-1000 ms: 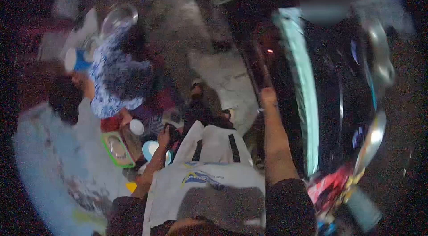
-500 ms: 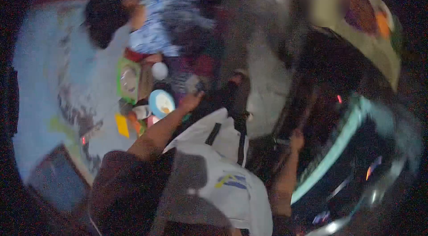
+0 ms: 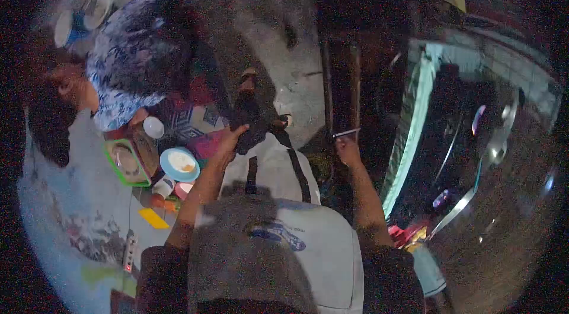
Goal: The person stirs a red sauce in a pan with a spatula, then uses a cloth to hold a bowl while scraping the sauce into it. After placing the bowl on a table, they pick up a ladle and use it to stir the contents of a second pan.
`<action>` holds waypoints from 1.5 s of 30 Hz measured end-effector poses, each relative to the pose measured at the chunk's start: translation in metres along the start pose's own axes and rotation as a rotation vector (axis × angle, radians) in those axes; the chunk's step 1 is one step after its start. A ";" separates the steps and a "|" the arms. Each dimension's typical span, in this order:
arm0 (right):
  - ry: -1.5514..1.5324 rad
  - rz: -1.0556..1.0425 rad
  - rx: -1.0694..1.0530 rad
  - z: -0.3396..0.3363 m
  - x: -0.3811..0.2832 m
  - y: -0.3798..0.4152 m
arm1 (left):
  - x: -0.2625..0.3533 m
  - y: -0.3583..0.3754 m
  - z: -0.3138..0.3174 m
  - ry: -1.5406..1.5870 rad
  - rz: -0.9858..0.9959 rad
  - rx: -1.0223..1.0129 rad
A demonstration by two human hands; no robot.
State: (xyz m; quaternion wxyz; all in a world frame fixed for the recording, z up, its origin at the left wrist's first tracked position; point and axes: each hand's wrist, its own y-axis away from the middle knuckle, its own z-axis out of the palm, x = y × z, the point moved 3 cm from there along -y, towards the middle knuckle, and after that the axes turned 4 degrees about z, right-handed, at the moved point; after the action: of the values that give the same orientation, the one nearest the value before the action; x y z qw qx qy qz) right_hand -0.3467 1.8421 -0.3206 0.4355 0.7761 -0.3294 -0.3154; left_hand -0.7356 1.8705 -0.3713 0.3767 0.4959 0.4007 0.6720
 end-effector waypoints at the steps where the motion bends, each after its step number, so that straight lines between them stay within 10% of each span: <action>1: -0.032 -0.030 0.094 -0.006 -0.009 -0.003 | -0.005 -0.005 -0.006 0.021 0.006 0.042; 9: -0.045 -0.261 -0.045 -0.011 -0.052 0.002 | 0.034 0.016 0.003 0.269 -0.152 -0.161; 18: 0.366 -0.634 0.004 -0.039 -0.036 0.063 | 0.084 0.119 0.116 1.027 0.247 -1.022; 20: 0.529 -0.852 0.148 -0.049 -0.035 0.094 | 0.074 0.140 0.137 1.030 0.165 -1.028; 37: -0.095 -0.652 0.722 -0.164 0.115 0.339 | -0.011 0.257 0.277 0.405 -0.068 -1.160; 39: -0.345 -0.614 0.743 -0.162 0.121 0.365 | 0.003 0.284 0.274 0.046 0.153 -0.892; 41: -0.146 -0.626 1.014 -0.167 0.137 0.382 | -0.003 0.260 0.287 0.086 0.033 -1.257; 45: -0.245 -0.386 1.260 -0.175 0.159 0.439 | -0.003 0.223 0.291 0.073 -0.112 -0.951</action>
State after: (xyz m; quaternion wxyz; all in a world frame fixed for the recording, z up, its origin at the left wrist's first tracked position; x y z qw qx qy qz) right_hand -0.2216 1.6220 0.1094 -0.2057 0.8856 -0.3529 -0.2208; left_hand -0.4771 1.8280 -0.1144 0.5832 0.2222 0.0880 0.7763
